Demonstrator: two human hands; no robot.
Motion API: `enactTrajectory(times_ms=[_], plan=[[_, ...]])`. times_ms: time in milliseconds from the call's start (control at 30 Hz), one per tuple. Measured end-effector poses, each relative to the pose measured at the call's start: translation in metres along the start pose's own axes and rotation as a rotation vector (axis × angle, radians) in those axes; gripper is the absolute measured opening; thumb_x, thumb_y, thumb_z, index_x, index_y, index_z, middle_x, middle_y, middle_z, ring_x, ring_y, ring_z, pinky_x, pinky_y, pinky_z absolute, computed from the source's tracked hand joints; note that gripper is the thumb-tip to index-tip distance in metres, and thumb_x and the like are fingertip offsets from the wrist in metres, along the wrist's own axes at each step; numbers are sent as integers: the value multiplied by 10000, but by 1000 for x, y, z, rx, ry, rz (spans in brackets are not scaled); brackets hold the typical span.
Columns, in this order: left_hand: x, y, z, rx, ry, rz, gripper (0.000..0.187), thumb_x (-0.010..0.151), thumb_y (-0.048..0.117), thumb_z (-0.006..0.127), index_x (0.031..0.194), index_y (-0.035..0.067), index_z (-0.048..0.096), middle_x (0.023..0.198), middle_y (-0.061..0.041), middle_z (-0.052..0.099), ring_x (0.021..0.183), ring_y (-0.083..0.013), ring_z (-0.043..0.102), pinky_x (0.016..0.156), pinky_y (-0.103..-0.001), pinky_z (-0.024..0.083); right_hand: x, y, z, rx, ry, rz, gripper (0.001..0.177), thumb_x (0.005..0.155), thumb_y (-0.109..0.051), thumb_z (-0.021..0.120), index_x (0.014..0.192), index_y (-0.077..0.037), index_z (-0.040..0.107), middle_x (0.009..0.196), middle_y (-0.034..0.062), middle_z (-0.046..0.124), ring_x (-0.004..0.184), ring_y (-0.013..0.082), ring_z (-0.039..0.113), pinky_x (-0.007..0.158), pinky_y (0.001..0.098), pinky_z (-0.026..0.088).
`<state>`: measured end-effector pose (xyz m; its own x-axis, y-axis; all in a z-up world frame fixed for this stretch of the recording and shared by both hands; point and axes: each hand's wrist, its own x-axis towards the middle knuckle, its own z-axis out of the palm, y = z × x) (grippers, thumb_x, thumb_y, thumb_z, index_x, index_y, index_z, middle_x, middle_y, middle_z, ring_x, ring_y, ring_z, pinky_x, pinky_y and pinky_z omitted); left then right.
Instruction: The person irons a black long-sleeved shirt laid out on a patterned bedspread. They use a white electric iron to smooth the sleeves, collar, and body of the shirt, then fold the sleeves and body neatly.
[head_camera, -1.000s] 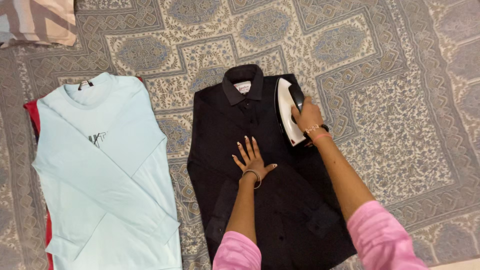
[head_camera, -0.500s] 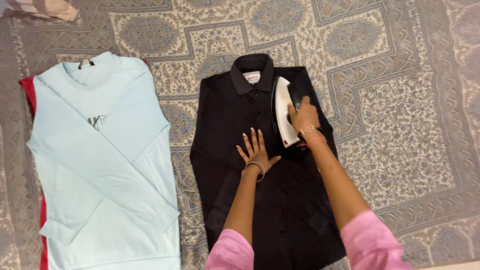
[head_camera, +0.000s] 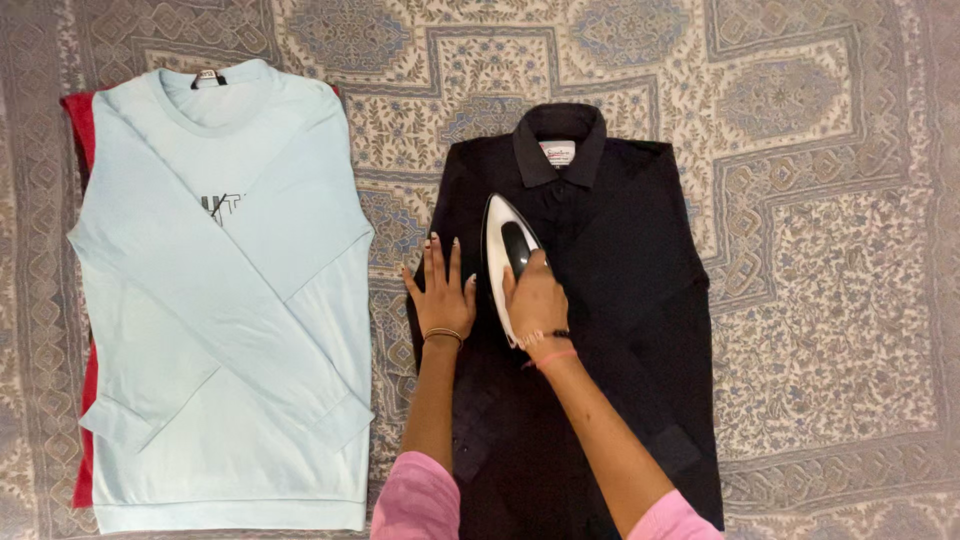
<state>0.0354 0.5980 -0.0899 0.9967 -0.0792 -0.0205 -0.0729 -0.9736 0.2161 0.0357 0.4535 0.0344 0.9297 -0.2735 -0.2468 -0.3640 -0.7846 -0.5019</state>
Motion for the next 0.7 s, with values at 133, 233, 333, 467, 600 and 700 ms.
enactTrajectory(times_ms=[133, 233, 333, 467, 600, 700], plan=[[-1, -4, -9, 13, -105, -33, 663, 1034, 478, 333, 1633, 233, 190, 1720, -78, 77, 1579, -234, 61, 1217, -642, 23, 64, -29, 5, 4, 44, 7, 420, 988, -329, 627, 1112, 50, 493, 878, 311, 704, 809, 507, 698, 686, 561, 577], [-2, -2, -6, -40, -109, -29, 665, 1058, 458, 315, 1646, 177, 179, 1727, -96, 75, 1586, -228, 51, 1235, -633, 8, 63, -26, -1, -15, 19, 17, 437, 985, -333, 626, 1120, 58, 482, 864, 324, 699, 808, 514, 694, 696, 561, 576], [-1, -4, -1, -47, -40, -30, 704, 1056, 429, 312, 1626, 43, 168, 1723, -150, 73, 1592, -265, 47, 1240, -620, 5, 10, -11, 2, -75, -23, -60, 594, 981, -338, 615, 1249, 143, 393, 834, 341, 697, 772, 518, 697, 683, 561, 575], [2, -4, 6, 33, -41, -53, 704, 1046, 393, 320, 1609, -4, 178, 1712, -168, 87, 1588, -292, 43, 1219, -647, -7, -25, 0, 15, -49, -59, 25, 436, 991, -348, 595, 1114, 51, 469, 856, 341, 693, 786, 521, 692, 678, 575, 566], [0, -4, 4, 5, -51, -77, 723, 1043, 406, 324, 1597, -37, 186, 1696, -221, 90, 1582, -332, 33, 1218, -658, -8, 33, -18, 20, -76, 13, -38, 410, 980, -344, 617, 1071, 34, 489, 839, 321, 694, 781, 516, 690, 653, 582, 561], [-4, -2, 1, -58, -15, -88, 734, 1041, 409, 331, 1586, -63, 192, 1690, -244, 90, 1581, -350, 28, 1222, -658, -3, 72, -28, 9, -55, 30, -171, 463, 977, -346, 645, 1126, 60, 481, 811, 335, 679, 768, 519, 684, 633, 571, 566]])
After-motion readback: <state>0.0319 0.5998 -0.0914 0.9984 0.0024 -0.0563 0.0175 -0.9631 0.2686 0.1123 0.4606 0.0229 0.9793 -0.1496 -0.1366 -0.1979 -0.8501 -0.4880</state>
